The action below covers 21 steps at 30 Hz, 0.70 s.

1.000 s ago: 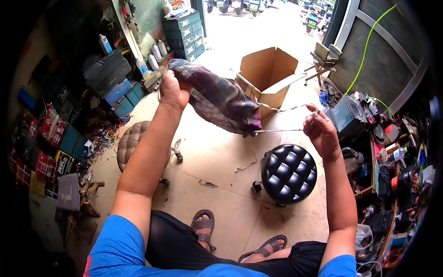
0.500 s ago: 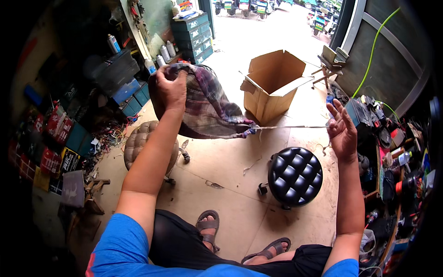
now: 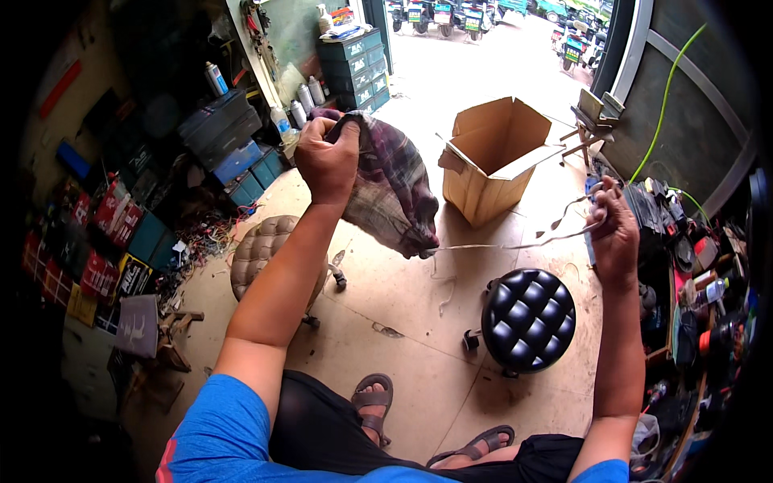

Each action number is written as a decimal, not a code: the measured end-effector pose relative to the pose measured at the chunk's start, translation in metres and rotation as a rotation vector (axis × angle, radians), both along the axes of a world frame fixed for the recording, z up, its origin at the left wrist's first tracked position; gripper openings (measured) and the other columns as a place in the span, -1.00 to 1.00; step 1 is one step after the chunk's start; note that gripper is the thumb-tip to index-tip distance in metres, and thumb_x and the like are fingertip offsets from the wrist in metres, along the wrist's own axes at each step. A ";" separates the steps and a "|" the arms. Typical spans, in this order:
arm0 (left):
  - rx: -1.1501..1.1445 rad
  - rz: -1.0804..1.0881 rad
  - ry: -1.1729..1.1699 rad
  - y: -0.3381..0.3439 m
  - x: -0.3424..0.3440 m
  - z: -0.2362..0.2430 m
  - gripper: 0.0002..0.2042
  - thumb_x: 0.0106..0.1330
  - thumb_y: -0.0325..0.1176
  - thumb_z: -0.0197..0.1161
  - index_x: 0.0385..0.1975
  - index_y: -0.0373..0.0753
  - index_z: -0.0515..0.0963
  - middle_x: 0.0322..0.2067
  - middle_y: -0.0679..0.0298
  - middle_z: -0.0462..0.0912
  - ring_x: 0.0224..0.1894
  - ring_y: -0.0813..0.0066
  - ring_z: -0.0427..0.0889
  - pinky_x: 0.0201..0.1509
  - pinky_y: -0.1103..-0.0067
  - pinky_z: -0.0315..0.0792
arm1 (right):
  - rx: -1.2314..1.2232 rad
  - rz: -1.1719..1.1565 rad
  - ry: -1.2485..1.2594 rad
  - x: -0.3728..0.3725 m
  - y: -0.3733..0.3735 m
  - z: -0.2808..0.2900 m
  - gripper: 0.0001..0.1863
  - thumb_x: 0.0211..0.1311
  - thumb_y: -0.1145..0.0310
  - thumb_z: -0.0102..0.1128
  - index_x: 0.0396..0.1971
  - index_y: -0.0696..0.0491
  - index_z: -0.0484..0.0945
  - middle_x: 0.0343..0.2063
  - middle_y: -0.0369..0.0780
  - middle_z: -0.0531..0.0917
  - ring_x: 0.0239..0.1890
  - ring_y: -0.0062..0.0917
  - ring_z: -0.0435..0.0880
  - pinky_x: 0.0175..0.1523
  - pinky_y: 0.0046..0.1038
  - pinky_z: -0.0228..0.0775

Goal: The person removes the wheels from an office chair base, removes a cloth cover from the chair seat, and then places the seat back onto the base.

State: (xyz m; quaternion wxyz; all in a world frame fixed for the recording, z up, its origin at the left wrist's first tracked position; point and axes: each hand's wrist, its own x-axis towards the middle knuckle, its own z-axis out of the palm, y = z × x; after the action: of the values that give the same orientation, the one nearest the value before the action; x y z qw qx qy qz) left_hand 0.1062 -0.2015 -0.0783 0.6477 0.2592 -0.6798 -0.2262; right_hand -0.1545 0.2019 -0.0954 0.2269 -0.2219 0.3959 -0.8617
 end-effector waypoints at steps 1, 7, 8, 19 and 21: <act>-0.039 0.000 -0.016 0.006 -0.002 0.003 -0.70 0.26 -0.29 0.58 -0.50 -0.30 0.58 -0.41 0.14 0.70 -0.34 0.18 0.71 -0.18 0.36 0.56 | 0.039 0.029 0.046 0.002 -0.003 -0.005 -0.63 0.73 0.30 0.07 0.35 0.14 0.50 -0.29 -0.35 0.67 -0.36 -0.69 0.59 -0.22 -0.63 0.46; -0.085 -0.047 -0.143 0.053 -0.003 0.034 -0.70 0.22 -0.29 0.56 -0.57 -0.26 0.56 -0.52 0.11 0.67 -0.47 0.15 0.66 -0.31 0.32 0.51 | 0.859 0.033 0.464 0.031 -0.035 -0.007 -0.45 0.73 0.18 0.07 0.38 0.36 0.47 -0.59 -0.30 0.64 -0.63 -0.71 0.48 -0.43 -0.61 0.40; -0.086 -0.042 -0.185 0.056 -0.002 0.037 -0.69 0.20 -0.27 0.57 -0.58 -0.25 0.56 -0.55 0.10 0.66 -0.50 0.15 0.65 -0.33 0.31 0.50 | 1.007 0.041 0.553 0.029 -0.037 -0.015 -0.38 0.63 0.17 0.18 0.41 0.38 0.43 -0.54 -0.14 0.73 -0.54 -0.48 0.70 -0.32 -0.43 0.57; 0.045 -0.278 -0.355 0.077 0.012 0.067 -0.69 0.29 -0.40 0.43 -0.67 -0.35 0.53 -0.71 0.44 0.49 -0.60 0.77 0.39 -0.54 0.58 0.31 | 1.192 0.042 1.030 0.074 -0.058 -0.002 -0.57 0.40 0.29 0.36 0.16 0.21 0.72 -0.24 0.01 0.81 -0.13 -0.12 0.81 0.09 -0.20 0.64; 0.132 -0.354 -0.346 0.081 0.016 0.074 -0.71 0.31 -0.41 0.43 -0.65 -0.32 0.56 -0.68 0.46 0.53 -0.61 0.77 0.45 -0.56 0.63 0.34 | 0.746 0.276 0.487 0.072 -0.071 -0.011 -0.55 0.40 0.37 0.38 0.23 0.21 0.69 -0.27 -0.06 0.81 -0.16 -0.24 0.81 0.09 -0.31 0.65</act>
State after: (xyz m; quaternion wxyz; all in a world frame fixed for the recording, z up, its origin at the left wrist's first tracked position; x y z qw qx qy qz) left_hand 0.1221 -0.1204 -0.0039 0.4538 0.2128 -0.7989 -0.3324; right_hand -0.0822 0.1305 -0.1067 0.3043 -0.3717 0.6873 -0.5449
